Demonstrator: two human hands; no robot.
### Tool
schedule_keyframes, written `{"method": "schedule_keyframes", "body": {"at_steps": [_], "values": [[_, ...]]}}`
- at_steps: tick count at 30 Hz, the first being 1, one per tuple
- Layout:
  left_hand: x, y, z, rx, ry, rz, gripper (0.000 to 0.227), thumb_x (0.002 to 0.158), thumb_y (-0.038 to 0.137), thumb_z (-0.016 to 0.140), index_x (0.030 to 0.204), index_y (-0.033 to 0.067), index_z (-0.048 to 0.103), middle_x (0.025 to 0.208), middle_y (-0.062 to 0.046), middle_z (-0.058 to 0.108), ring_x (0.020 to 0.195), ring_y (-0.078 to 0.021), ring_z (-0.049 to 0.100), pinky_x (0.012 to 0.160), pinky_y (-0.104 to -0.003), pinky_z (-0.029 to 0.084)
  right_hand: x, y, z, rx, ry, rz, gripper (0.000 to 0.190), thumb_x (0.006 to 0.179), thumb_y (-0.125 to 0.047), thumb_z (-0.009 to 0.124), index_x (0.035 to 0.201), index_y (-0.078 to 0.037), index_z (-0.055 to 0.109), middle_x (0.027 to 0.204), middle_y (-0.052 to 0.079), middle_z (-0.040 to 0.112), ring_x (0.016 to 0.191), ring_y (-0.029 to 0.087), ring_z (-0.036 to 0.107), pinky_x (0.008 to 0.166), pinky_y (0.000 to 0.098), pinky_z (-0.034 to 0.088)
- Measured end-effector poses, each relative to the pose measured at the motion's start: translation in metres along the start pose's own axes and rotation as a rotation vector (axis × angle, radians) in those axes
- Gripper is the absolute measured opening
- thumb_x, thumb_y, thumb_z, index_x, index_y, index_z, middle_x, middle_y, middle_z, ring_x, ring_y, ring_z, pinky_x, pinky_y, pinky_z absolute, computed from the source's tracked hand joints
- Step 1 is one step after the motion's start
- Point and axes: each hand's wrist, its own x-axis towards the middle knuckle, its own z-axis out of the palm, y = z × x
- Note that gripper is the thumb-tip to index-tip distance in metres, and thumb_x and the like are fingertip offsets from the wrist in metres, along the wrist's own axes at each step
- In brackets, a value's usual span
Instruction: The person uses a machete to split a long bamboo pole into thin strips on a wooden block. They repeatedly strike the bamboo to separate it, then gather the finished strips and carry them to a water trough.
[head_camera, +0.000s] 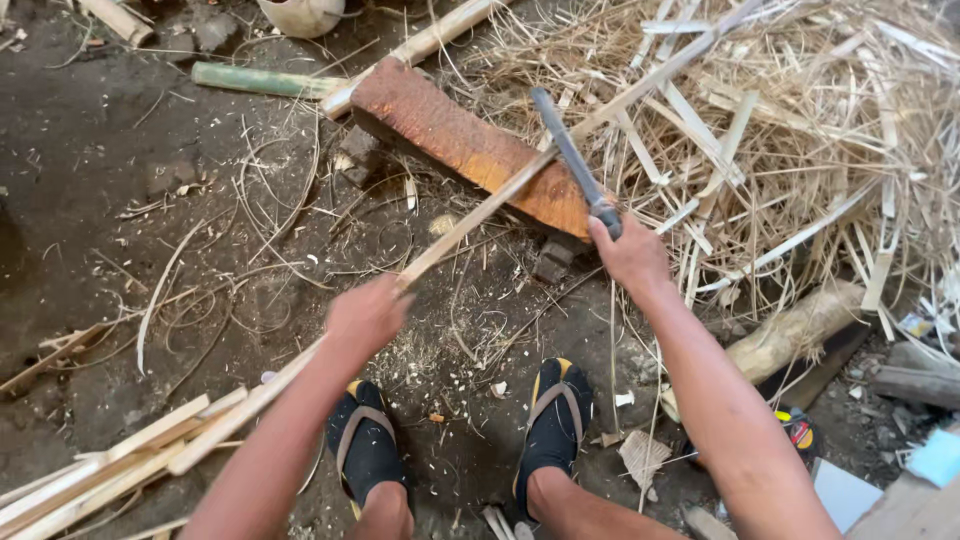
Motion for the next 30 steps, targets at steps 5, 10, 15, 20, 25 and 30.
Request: {"method": "schedule_keyframes", "body": {"at_steps": [5, 10, 15, 20, 25, 30], "values": [[0.112, 0.063, 0.004, -0.433, 0.047, 0.177, 0.026, 0.095, 0.033, 0.067, 0.098, 0.0074, 0.071, 0.079, -0.010, 0.065, 0.059, -0.0180, 0.054, 0.052, -0.033, 0.041, -0.028, -0.039, -0.001, 0.068, -0.334, 0.172, 0.053, 0.099, -0.062, 0.043, 0.112, -0.011, 0.054, 0.064, -0.001, 0.050, 0.049, 0.014, 0.048, 0.044, 0.0338, 0.044], [0.052, 0.034, 0.003, -0.389, -0.104, -0.050, 0.032, 0.109, 0.029, 0.047, 0.100, 0.0044, 0.066, 0.073, -0.006, 0.064, 0.056, -0.0135, 0.056, 0.046, -0.030, 0.046, -0.070, -0.039, 0.005, -0.095, -0.195, -0.455, 0.057, 0.094, -0.065, 0.057, 0.100, -0.009, 0.062, 0.063, 0.006, 0.060, 0.051, 0.017, 0.057, 0.056, 0.0385, 0.049], [-0.043, -0.003, 0.025, -0.029, 0.113, -0.081, 0.026, 0.107, 0.025, 0.038, 0.114, 0.0105, 0.059, 0.072, -0.017, 0.069, 0.061, -0.0338, 0.071, 0.056, -0.051, 0.059, -0.033, -0.024, -0.044, -0.099, -0.210, -0.052, 0.058, 0.098, -0.064, 0.050, 0.099, -0.007, 0.061, 0.074, 0.015, 0.069, 0.068, 0.028, 0.068, 0.066, 0.0462, 0.057], [-0.045, -0.025, 0.027, -0.008, 0.285, 0.019, 0.035, 0.104, 0.036, 0.045, 0.103, 0.0049, 0.062, 0.078, -0.025, 0.071, 0.073, -0.0460, 0.069, 0.069, -0.058, 0.056, -0.075, -0.055, -0.021, -0.010, -0.372, -0.133, 0.062, 0.094, -0.068, 0.048, 0.099, -0.008, 0.062, 0.083, 0.016, 0.072, 0.076, 0.032, 0.074, 0.072, 0.0474, 0.061], [-0.075, -0.050, 0.024, -0.099, 0.181, -0.098, 0.039, 0.103, 0.041, 0.043, 0.107, 0.0097, 0.066, 0.080, -0.028, 0.071, 0.077, -0.0484, 0.070, 0.074, -0.060, 0.055, -0.073, -0.037, -0.009, -0.084, -0.235, -0.251, 0.062, 0.094, -0.068, 0.052, 0.108, -0.008, 0.062, 0.090, 0.018, 0.073, 0.084, 0.034, 0.073, 0.075, 0.0495, 0.058], [-0.058, -0.085, 0.023, -0.327, 0.019, -0.045, 0.042, 0.103, 0.041, 0.047, 0.097, 0.0072, 0.071, 0.074, -0.018, 0.069, 0.064, -0.0332, 0.062, 0.061, -0.048, 0.051, 0.004, 0.010, -0.023, 0.023, -0.139, 0.078, 0.059, 0.097, -0.063, 0.053, 0.114, -0.007, 0.064, 0.089, 0.021, 0.073, 0.087, 0.036, 0.072, 0.080, 0.0522, 0.056]]}}
